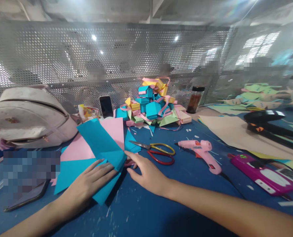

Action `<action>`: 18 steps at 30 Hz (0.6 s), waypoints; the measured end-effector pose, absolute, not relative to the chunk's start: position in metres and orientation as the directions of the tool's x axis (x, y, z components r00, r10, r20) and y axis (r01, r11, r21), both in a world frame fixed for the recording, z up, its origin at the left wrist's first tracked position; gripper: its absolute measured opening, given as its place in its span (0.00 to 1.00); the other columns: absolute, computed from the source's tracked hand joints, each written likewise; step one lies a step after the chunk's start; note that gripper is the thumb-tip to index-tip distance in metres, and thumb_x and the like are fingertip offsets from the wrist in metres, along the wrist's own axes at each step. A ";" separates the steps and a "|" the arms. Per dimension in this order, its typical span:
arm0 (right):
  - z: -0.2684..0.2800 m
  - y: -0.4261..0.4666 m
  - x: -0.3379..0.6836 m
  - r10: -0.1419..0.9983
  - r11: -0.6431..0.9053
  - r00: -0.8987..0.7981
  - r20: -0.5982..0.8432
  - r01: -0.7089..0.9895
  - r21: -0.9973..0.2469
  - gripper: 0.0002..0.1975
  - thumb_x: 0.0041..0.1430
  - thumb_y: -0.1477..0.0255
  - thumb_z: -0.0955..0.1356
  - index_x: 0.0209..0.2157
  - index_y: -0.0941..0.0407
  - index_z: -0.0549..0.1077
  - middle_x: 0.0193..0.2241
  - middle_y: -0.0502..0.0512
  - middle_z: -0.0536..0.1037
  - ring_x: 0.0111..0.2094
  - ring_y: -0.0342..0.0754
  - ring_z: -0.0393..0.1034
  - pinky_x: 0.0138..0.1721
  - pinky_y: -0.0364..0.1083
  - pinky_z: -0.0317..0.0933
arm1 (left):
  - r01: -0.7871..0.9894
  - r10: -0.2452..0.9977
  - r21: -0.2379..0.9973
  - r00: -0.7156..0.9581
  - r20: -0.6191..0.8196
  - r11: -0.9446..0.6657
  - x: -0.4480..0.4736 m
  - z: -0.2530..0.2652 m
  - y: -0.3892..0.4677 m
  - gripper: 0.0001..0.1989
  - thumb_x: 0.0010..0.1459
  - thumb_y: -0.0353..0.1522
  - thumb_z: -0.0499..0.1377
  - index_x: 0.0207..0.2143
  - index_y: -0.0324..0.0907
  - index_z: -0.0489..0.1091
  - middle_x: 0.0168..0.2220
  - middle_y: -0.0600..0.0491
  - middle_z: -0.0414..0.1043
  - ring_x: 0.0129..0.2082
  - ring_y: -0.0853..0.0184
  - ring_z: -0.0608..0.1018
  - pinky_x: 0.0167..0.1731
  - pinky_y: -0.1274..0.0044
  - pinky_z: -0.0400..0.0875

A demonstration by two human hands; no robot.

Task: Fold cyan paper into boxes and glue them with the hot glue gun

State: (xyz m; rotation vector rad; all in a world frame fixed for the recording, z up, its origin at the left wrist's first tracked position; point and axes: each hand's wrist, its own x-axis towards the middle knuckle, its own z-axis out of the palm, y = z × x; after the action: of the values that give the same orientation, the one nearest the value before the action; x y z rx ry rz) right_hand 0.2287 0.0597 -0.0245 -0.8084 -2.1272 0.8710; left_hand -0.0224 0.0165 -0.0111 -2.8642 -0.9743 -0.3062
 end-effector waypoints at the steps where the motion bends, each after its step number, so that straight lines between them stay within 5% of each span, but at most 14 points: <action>1: -0.025 0.060 0.229 0.747 0.575 -0.563 0.354 0.279 -0.769 0.27 0.62 0.75 0.64 0.62 0.53 0.58 0.54 0.60 0.72 0.48 0.52 0.71 0.46 0.53 0.70 | 0.620 0.603 0.006 0.761 0.239 -0.785 -0.023 -0.012 0.017 0.31 0.61 0.20 0.49 0.65 0.42 0.52 0.62 0.43 0.64 0.61 0.54 0.67 0.59 0.52 0.59; 10: -0.024 0.064 0.233 0.758 0.569 -0.573 0.311 0.348 -0.746 0.28 0.61 0.75 0.65 0.63 0.54 0.59 0.56 0.60 0.71 0.52 0.53 0.69 0.50 0.54 0.68 | 0.615 0.619 0.112 0.735 0.276 -0.780 -0.025 -0.016 0.015 0.43 0.50 0.14 0.46 0.68 0.43 0.42 0.65 0.42 0.56 0.64 0.55 0.61 0.58 0.49 0.59; 13: -0.003 0.053 0.247 0.738 0.540 -0.647 0.192 0.395 -0.743 0.30 0.60 0.75 0.66 0.63 0.49 0.58 0.53 0.57 0.74 0.44 0.50 0.74 0.45 0.51 0.71 | 0.633 0.642 0.134 0.717 0.270 -0.763 -0.026 -0.016 0.015 0.46 0.46 0.14 0.46 0.68 0.43 0.42 0.66 0.43 0.54 0.64 0.55 0.61 0.58 0.48 0.58; 18: 0.023 0.019 0.312 0.761 0.565 -0.615 0.207 0.472 -0.677 0.15 0.60 0.69 0.68 0.48 0.45 0.75 0.40 0.53 0.80 0.41 0.52 0.74 0.44 0.50 0.69 | 0.628 0.637 0.161 0.678 0.367 -0.761 -0.029 -0.018 0.016 0.47 0.44 0.13 0.45 0.67 0.44 0.45 0.65 0.45 0.57 0.64 0.56 0.62 0.58 0.50 0.60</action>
State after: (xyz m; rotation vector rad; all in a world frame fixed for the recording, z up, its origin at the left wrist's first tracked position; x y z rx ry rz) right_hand 0.3118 0.0193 0.0227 -0.9890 -2.3171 0.7991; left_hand -0.0290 0.0157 -0.0181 -2.8974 -1.0921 -0.6462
